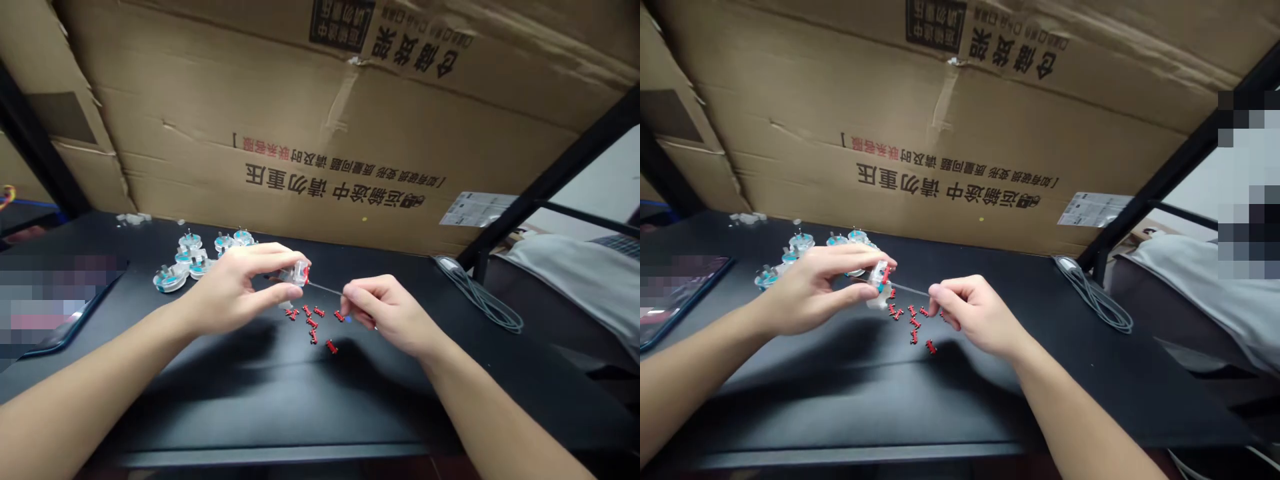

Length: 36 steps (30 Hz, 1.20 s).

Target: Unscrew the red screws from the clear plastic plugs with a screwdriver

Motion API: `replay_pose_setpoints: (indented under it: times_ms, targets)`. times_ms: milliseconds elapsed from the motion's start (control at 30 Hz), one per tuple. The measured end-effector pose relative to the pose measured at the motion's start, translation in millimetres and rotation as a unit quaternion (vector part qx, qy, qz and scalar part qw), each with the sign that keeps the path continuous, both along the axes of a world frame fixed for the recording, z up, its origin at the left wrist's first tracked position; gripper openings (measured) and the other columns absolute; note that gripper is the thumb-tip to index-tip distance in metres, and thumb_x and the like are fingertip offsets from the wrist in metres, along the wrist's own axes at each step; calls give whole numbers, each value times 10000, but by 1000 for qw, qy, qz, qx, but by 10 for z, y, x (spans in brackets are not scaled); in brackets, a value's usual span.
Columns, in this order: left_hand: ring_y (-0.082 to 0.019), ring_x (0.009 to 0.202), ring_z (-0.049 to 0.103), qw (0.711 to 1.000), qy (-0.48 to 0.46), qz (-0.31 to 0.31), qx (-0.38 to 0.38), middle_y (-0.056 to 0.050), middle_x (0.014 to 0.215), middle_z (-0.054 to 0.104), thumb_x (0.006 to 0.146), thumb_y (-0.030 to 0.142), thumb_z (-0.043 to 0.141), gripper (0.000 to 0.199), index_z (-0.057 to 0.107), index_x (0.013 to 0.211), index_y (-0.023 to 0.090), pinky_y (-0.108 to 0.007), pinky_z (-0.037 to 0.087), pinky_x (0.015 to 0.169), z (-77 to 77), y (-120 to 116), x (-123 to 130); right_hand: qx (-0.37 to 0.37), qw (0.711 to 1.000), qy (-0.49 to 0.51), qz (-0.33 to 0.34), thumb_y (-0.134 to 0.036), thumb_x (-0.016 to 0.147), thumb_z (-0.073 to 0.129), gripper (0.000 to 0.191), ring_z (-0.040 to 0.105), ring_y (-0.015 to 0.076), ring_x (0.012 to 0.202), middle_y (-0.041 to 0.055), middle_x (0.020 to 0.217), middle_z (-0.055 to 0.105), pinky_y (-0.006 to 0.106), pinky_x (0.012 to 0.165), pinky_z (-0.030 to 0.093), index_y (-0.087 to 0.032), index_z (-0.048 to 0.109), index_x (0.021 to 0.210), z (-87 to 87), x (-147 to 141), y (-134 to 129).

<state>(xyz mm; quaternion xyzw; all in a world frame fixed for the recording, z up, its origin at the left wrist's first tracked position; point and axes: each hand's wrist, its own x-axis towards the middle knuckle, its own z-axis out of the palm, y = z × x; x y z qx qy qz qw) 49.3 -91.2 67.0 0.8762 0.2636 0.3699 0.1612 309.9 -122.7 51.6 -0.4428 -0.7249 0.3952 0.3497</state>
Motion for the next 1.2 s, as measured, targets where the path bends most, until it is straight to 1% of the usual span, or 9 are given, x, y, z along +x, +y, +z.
replay_pose_setpoints:
  times_ms: [167, 300, 467, 533, 700, 867, 967, 1100, 1200]
  targets:
    - [-191, 802, 649, 996, -6, -13, -83, -26, 881, 750, 932, 409, 595, 255, 744, 923, 202, -275, 498, 741, 37, 0, 31, 1, 999, 32, -19, -521, 893, 608, 481, 272, 71, 485, -55, 510, 362, 233, 446, 228, -168, 551, 572, -21, -63, 34]
    - [-196, 824, 640, 992, -27, -1, -127, -19, 874, 734, 938, 427, 577, 288, 731, 844, 202, -273, 490, 737, 69, -31, 52, 119, 989, 0, -88, -450, 908, 596, 451, 321, 80, 471, -43, 489, 391, 243, 455, 274, -171, 565, 554, -32, -102, 4]
    - [-226, 881, 660, 977, -59, -8, -203, -31, 928, 733, 925, 477, 586, 322, 746, 851, 208, -294, 517, 761, 31, -44, 79, 440, 875, -133, -151, -325, 893, 636, 316, 407, 107, 452, -11, 478, 505, 282, 488, 328, -212, 659, 599, -28, -44, -31]
    - [-244, 895, 672, 968, -70, -5, -239, -37, 917, 741, 912, 506, 597, 348, 760, 851, 205, -314, 533, 786, -3, -25, 97, 489, 846, -139, -161, -312, 850, 700, 199, 424, 112, 461, -15, 495, 533, 285, 499, 342, -236, 693, 666, -16, -28, -20]
    - [-284, 1014, 678, 965, -141, 39, -216, -48, 1003, 768, 904, 513, 616, 359, 786, 953, 200, -366, 537, 907, -39, 26, 97, 236, 965, 39, -109, -346, 879, 667, 176, 567, 132, 614, -14, 712, 627, 263, 571, 447, -249, 653, 1025, -1, -50, 19]
    - [-254, 958, 690, 973, -146, 61, -167, -52, 1011, 763, 902, 499, 631, 341, 778, 977, 201, -324, 554, 837, -50, 13, 75, 107, 974, 181, -79, -436, 953, 560, 227, 550, 128, 579, -21, 638, 572, 259, 526, 419, -235, 628, 1033, -30, -59, 29]
    - [-240, 947, 689, 978, -128, 51, -154, -48, 1029, 758, 919, 484, 613, 334, 767, 1028, 209, -307, 552, 822, -58, -8, 91, 143, 968, 166, -121, -399, 983, 521, 187, 458, 109, 470, -70, 537, 458, 262, 490, 392, -260, 597, 1082, -57, -61, 26]
    - [-240, 942, 687, 981, -121, 40, -148, -48, 1017, 757, 932, 470, 594, 325, 766, 1004, 204, -304, 549, 824, -49, -16, 104, 301, 939, 121, -117, -258, 918, 630, 246, 542, 126, 567, -55, 661, 556, 277, 534, 435, -307, 520, 1132, -79, -36, 26]
    - [-232, 927, 684, 982, -126, 31, -134, -53, 1022, 753, 934, 450, 596, 305, 756, 1021, 206, -300, 545, 823, -53, -16, 103, 329, 931, 111, -115, -279, 888, 671, 303, 594, 142, 627, -36, 735, 596, 288, 546, 460, -303, 497, 1135, -72, -13, 30]
